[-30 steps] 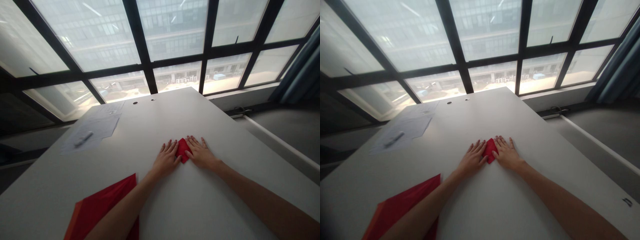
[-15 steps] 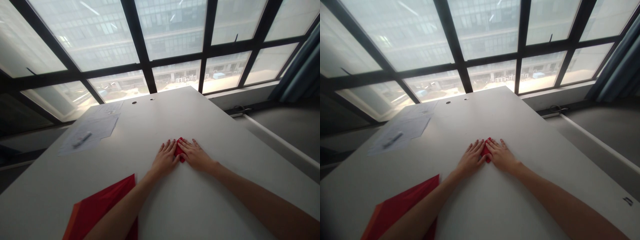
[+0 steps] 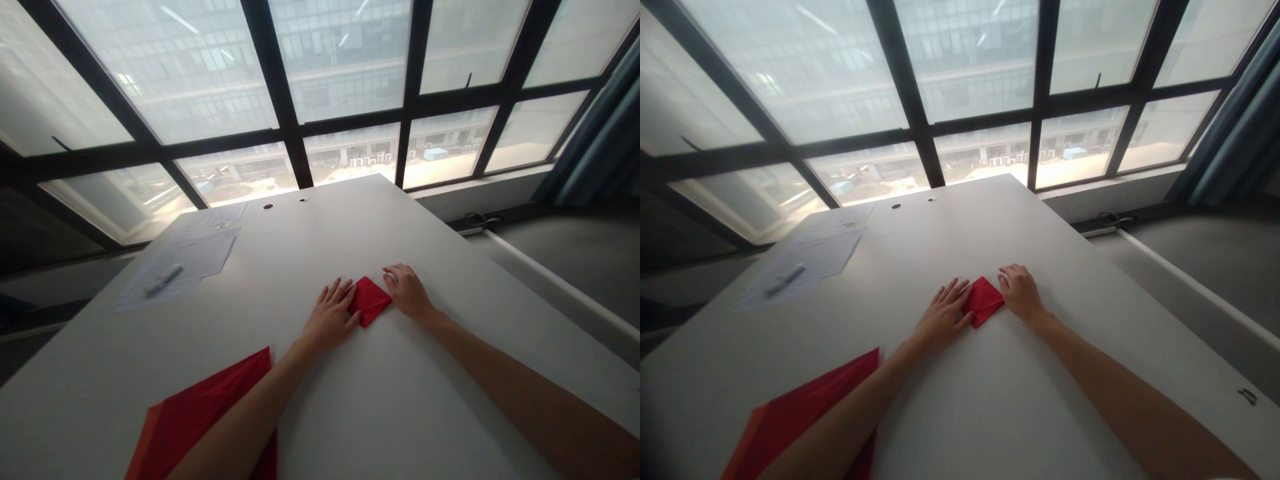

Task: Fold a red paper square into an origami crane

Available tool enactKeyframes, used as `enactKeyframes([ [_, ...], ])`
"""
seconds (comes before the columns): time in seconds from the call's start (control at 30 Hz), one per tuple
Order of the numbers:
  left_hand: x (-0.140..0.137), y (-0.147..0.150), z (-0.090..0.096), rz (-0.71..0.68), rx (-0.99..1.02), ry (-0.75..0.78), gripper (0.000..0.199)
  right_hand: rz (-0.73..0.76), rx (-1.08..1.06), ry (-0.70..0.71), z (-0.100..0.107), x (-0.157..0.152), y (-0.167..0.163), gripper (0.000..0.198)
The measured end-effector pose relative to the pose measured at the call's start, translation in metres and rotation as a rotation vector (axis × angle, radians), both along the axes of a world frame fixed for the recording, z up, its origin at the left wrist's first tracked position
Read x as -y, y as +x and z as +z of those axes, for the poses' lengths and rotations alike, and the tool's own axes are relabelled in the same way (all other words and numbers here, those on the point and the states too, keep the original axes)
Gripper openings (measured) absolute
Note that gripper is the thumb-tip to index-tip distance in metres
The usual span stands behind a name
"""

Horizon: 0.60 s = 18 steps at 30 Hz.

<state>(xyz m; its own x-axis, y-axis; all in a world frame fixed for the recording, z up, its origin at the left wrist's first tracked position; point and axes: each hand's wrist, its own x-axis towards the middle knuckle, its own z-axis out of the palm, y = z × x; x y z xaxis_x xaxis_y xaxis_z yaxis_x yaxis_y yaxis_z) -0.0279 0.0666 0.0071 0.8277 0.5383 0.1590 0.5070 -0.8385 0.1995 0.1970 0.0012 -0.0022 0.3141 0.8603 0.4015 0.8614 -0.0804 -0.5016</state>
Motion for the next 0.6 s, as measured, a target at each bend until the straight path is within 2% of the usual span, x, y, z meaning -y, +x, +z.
enactKeyframes([
  [0.1, 0.002, 0.0, 0.004, -0.018, 0.032, 0.0, 0.062, 0.09, 0.036, -0.023, 0.0, 0.001, -0.009, 0.028],
  [0.23, 0.003, 0.0, 0.007, -0.049, 0.028, -0.023, 0.05, 0.173, 0.117, -0.08, 0.001, 0.005, -0.015, 0.032],
  [0.4, 0.004, 0.0, 0.009, -0.054, 0.038, -0.041, 0.049, 0.194, 0.027, -0.025, 0.001, 0.005, -0.012, 0.037],
  [0.5, 0.005, 0.0, 0.008, -0.033, 0.076, -0.058, 0.052, 0.248, -0.054, 0.033, 0.003, 0.004, -0.012, 0.032],
  [0.6, 0.005, -0.001, 0.006, 0.002, 0.12, -0.075, 0.065, 0.345, -0.079, 0.045, 0.005, 0.006, -0.014, 0.026],
])
